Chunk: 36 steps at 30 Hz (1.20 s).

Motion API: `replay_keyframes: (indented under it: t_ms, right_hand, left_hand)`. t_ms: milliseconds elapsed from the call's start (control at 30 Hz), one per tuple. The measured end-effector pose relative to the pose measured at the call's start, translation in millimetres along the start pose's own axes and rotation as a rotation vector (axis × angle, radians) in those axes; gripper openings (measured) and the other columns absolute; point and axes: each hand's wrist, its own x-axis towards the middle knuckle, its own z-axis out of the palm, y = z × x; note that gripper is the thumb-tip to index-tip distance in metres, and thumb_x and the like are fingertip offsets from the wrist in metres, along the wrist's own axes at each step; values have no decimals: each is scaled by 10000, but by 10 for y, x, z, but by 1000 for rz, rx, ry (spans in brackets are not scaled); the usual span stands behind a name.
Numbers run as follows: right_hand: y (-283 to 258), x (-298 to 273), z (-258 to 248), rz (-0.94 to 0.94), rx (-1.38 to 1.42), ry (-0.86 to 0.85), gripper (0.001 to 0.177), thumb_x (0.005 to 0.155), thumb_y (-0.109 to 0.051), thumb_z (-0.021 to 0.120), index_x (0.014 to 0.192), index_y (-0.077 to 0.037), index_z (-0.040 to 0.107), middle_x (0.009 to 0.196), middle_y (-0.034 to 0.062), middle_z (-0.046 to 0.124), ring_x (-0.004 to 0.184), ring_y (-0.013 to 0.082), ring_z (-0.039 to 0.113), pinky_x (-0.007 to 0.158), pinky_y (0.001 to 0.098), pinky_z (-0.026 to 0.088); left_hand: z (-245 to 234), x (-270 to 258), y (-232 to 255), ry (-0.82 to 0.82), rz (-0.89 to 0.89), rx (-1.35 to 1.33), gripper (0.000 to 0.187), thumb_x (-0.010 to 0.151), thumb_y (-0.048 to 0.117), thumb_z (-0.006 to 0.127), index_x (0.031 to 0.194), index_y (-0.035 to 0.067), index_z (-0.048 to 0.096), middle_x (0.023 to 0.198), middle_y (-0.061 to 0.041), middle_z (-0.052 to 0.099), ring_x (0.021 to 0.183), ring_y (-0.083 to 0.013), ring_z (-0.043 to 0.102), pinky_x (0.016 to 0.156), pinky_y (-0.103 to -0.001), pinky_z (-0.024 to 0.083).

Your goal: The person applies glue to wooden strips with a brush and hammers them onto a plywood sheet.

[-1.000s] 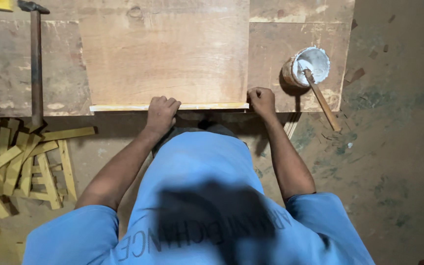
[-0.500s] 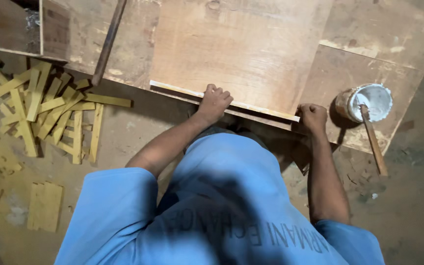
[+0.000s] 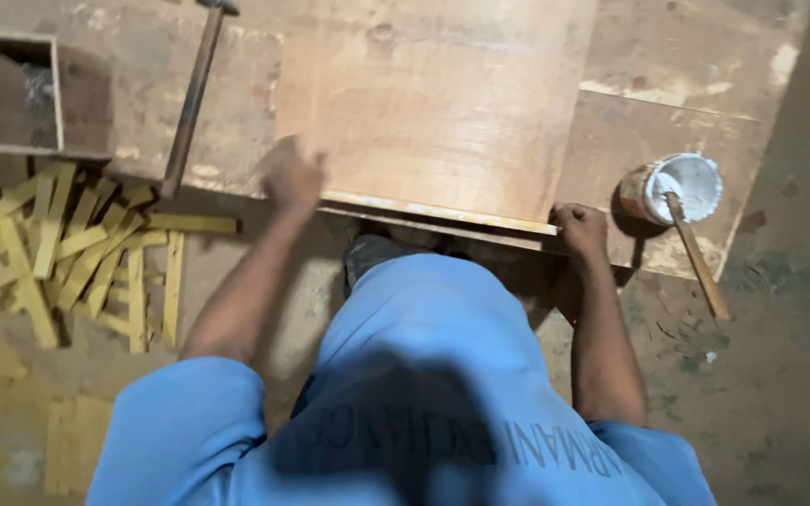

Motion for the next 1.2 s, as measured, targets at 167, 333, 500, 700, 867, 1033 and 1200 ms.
replay_keyframes:
  t_ms: [167, 333, 500, 700, 867, 1033, 1200]
  right_hand:
    - [74, 79, 81, 40, 29, -29, 201, 930, -164, 667, 826, -14, 750, 666, 11, 643, 591, 90, 570, 540, 278, 447]
    - [81, 146, 90, 88, 70, -15, 190, 898, -164, 705, 772, -23, 731, 641, 12, 629, 559, 103, 560, 497, 289, 431]
    - [-19, 79, 77, 149, 137, -2, 178, 873, -130, 711, 726, -39, 671, 637, 32, 617, 535, 115, 564, 481, 294, 452]
    - [-297, -68, -135, 97, 378, 31, 164, 892, -81, 769, 807, -37, 636, 678, 38, 631, 567, 116, 594, 547, 294, 545]
    - [-259, -328, -144, 37, 282, 50, 129, 868, -50, 779, 862, -26, 652, 734, 30, 667, 599, 120, 646, 543, 291, 550]
    - [11, -354, -26, -79, 174, 85, 127, 872, -30, 803, 873, -16, 677, 772, 39, 693, 650, 103, 632, 582, 270, 519]
    - [172, -310, -14, -176, 73, 189, 121, 857, -16, 823, 870, -10, 702, 789, 22, 706, 686, 75, 618, 620, 241, 506]
  left_hand:
    - [18, 607, -454, -295, -195, -47, 447, 913, 370, 700, 1035, -59, 720, 1048, -296, 734, 1043, -454, 709, 933, -517, 550]
    - [182, 673, -351, -166, -343, -79, 378, 828, 311, 715, 1050, 6, 692, 1060, -255, 689, 1030, -463, 673, 862, -533, 536]
    - [92, 678, -560, -7, -295, -551, 169, 795, 132, 720, 852, -10, 647, 842, -150, 668, 750, -271, 624, 667, -437, 495]
    - [-183, 856, -857, -234, -257, -747, 250, 970, 191, 709, 794, 32, 630, 763, -24, 613, 652, -122, 530, 573, -329, 412]
    - [-65, 784, -944, -240, -34, -623, 223, 1021, 218, 686, 1003, -4, 683, 864, -27, 688, 767, -112, 605, 686, -319, 490]
    - [116, 679, -1086, -208, -14, -515, 214, 1039, 169, 675, 1032, -44, 698, 920, -94, 710, 802, -141, 615, 738, -327, 500]
    - [282, 639, -1156, -240, -19, -770, 178, 1034, 128, 647, 1090, -32, 702, 984, -77, 727, 837, -111, 645, 747, -285, 524]
